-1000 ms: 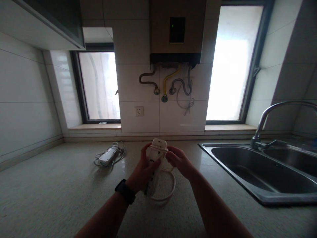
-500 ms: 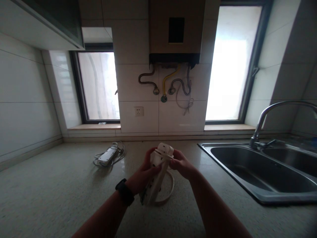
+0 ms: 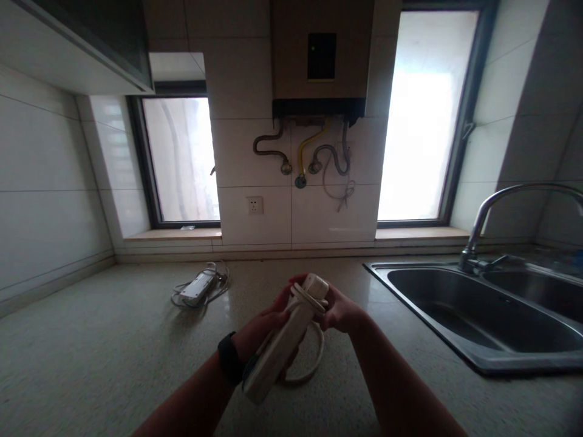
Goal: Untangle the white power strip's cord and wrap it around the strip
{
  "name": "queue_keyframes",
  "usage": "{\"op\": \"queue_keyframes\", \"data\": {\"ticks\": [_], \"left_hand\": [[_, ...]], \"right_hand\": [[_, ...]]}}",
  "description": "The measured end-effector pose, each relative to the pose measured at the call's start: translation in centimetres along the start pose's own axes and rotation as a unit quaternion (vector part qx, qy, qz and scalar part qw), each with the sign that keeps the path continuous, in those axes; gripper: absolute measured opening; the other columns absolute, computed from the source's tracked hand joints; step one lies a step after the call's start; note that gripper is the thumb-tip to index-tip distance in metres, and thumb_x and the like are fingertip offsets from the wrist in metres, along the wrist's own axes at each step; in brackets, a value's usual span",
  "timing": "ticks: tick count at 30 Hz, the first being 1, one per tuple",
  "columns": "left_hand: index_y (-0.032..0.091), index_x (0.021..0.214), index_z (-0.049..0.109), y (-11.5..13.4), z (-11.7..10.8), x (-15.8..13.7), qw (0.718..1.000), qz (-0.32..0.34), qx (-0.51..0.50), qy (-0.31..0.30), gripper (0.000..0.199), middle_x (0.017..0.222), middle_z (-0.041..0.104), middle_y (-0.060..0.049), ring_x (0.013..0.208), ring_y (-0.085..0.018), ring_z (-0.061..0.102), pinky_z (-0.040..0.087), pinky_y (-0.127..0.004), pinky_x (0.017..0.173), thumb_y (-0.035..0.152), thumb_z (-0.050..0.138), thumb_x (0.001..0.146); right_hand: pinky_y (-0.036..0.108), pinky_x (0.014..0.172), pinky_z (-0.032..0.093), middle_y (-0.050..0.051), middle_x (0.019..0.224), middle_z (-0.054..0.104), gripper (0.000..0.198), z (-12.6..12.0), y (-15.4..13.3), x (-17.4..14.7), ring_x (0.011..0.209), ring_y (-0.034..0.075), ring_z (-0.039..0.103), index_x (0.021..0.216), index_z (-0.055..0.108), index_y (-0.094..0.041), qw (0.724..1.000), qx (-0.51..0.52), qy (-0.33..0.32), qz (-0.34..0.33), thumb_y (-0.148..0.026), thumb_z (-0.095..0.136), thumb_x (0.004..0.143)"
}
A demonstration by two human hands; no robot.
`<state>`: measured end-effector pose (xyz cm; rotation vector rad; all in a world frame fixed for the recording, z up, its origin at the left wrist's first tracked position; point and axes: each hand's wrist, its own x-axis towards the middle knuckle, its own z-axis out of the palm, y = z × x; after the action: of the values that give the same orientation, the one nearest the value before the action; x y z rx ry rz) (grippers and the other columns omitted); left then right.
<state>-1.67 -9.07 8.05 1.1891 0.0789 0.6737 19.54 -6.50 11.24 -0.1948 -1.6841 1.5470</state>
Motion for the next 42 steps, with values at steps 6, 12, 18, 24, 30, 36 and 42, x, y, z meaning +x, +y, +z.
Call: {"op": "queue_keyframes", "data": {"ticks": [6, 12, 18, 24, 30, 36, 42], "left_hand": [[0.036, 0.151, 0.032, 0.3, 0.6, 0.1, 0.997, -0.007, -0.047, -0.054, 0.064, 0.089, 0.062, -0.002, 0.057, -0.014, 0.066, 0.053, -0.021, 0.045, 0.048, 0.058, 0.095], [0.028, 0.137, 0.046, 0.1, 0.8, 0.8, 0.999, 0.011, -0.025, -0.046, 0.053, 0.086, 0.060, 0.000, 0.045, -0.010, 0.059, 0.047, -0.020, 0.037, 0.059, 0.052, 0.095], [0.027, 0.141, 0.024, 1.8, 0.1, 0.3, 0.988, -0.022, 0.130, 0.081, 0.060, 0.080, 0.068, -0.001, 0.058, -0.020, 0.070, 0.054, -0.029, 0.056, 0.061, 0.048, 0.097], [0.027, 0.141, 0.028, 2.7, 0.6, 0.2, 0.955, 0.035, 0.276, 0.102, 0.074, 0.130, 0.063, -0.013, 0.115, -0.027, 0.064, 0.049, -0.044, 0.097, 0.039, 0.076, 0.085], [0.028, 0.149, 0.017, 0.4, -0.1, 1.7, 0.830, 0.117, 0.482, 0.257, 0.104, 0.137, 0.056, -0.016, 0.119, -0.030, 0.061, 0.048, -0.049, 0.100, 0.024, 0.085, 0.071], [0.027, 0.160, 0.003, -0.2, -0.7, 1.8, 0.710, 0.152, 0.621, 0.295, 0.095, 0.153, 0.043, -0.019, 0.134, -0.031, 0.051, 0.043, -0.053, 0.109, 0.014, 0.061, 0.086], [0.013, 0.159, -0.008, -2.0, -0.3, 2.4, 0.568, 0.138, 0.737, 0.339, 0.115, 0.159, 0.029, -0.027, 0.145, -0.039, 0.036, 0.040, -0.053, 0.113, 0.017, 0.071, 0.076]], "right_hand": [[0.034, 0.084, 0.054, 0.011, 0.113, 0.070, 0.085, 0.5, -0.2, 0.2, 0.104, 0.027, 0.067, 0.120, 0.062, -0.020, 1.000, -0.015, -0.003, -0.009, -0.042, 0.100, 0.047], [0.029, 0.077, 0.053, 0.006, 0.094, 0.072, 0.074, 0.7, 0.1, 0.6, 0.086, 0.021, 0.069, 0.108, 0.067, -0.018, 0.998, -0.011, 0.051, -0.038, -0.044, 0.099, 0.046], [0.023, 0.064, 0.048, 0.002, 0.086, 0.071, 0.060, 0.0, 0.4, 0.9, 0.073, 0.016, 0.063, 0.095, 0.068, -0.017, 0.989, -0.012, 0.138, -0.043, -0.033, 0.099, 0.046], [0.024, 0.069, 0.048, 0.001, 0.087, 0.072, 0.048, -0.5, 1.2, 1.5, 0.077, 0.016, 0.063, 0.098, 0.069, -0.018, 0.975, -0.079, 0.200, -0.047, -0.025, 0.093, 0.056], [0.026, 0.075, 0.050, -0.001, 0.091, 0.071, 0.048, -0.1, 1.8, 2.2, 0.082, 0.016, 0.063, 0.101, 0.064, -0.020, 0.961, -0.136, 0.233, -0.053, -0.027, 0.091, 0.062], [0.027, 0.074, 0.050, 0.000, 0.090, 0.069, 0.047, 0.2, 2.5, 2.8, 0.082, 0.016, 0.063, 0.101, 0.059, -0.019, 0.940, -0.191, 0.275, -0.061, -0.035, 0.087, 0.068], [0.028, 0.070, 0.049, 0.002, 0.090, 0.069, 0.044, 0.7, 3.6, 2.8, 0.080, 0.018, 0.061, 0.101, 0.061, -0.018, 0.889, -0.312, 0.334, -0.041, -0.043, 0.083, 0.072]]}}
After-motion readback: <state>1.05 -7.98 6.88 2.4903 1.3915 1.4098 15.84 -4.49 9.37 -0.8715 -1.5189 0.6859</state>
